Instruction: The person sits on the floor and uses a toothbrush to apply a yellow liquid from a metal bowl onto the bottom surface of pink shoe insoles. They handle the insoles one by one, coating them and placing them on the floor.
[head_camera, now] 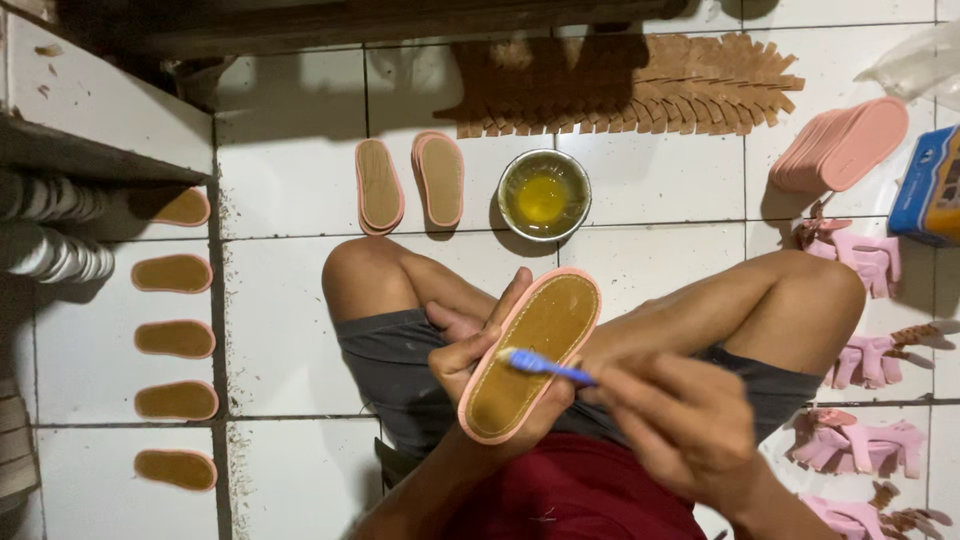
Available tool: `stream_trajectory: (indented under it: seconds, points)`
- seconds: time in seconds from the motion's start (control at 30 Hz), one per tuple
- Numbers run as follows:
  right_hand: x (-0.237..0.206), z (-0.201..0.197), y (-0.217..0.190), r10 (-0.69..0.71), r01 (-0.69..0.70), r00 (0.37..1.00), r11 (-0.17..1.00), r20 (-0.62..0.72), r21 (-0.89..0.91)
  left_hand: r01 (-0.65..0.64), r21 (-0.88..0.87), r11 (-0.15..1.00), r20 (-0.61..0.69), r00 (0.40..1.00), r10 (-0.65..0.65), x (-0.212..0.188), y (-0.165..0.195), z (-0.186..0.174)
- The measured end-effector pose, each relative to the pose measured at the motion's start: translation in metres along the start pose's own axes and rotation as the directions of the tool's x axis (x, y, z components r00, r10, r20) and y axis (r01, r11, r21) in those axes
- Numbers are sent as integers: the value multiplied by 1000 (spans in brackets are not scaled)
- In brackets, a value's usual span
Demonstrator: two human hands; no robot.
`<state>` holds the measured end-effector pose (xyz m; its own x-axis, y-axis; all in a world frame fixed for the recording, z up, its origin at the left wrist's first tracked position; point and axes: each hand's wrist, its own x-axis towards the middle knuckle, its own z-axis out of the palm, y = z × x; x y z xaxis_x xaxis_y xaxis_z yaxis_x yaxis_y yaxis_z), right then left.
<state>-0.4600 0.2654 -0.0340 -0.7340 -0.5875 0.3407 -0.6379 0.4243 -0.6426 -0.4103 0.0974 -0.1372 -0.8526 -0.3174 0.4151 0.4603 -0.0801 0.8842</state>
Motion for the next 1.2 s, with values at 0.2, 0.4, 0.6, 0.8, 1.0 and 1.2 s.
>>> stream_trajectory:
  seconds: [0.2, 0.4, 0.6, 0.8, 1.0, 1.2]
  points:
    - [-13, 9, 4, 96, -97, 991, 995, -92, -11, 122, 236, 964, 117, 981, -153, 4, 8, -7]
    - [-23, -10, 12, 429, -359, 899, 837, -89, 413, 502, -530, 684, 369, 862, -347, 48, 12, -44]
    - [-9, -9, 18, 238, -238, 971, 949, 23, 206, 652, -700, 291, 563, 755, -335, 56, -15, -62]
    - [3, 4, 20, 42, -46, 997, 997, 63, 62, 724, -654, 219, 647, 686, -333, 44, -27, -56]
    - [6, 4, 20, -83, 58, 986, 984, 148, 171, 750, -629, 207, 672, 658, -340, 44, -28, -58]
    - [2, 6, 23, 31, -38, 997, 995, 78, 95, 787, -559, 261, 700, 616, -360, 39, -26, -58]
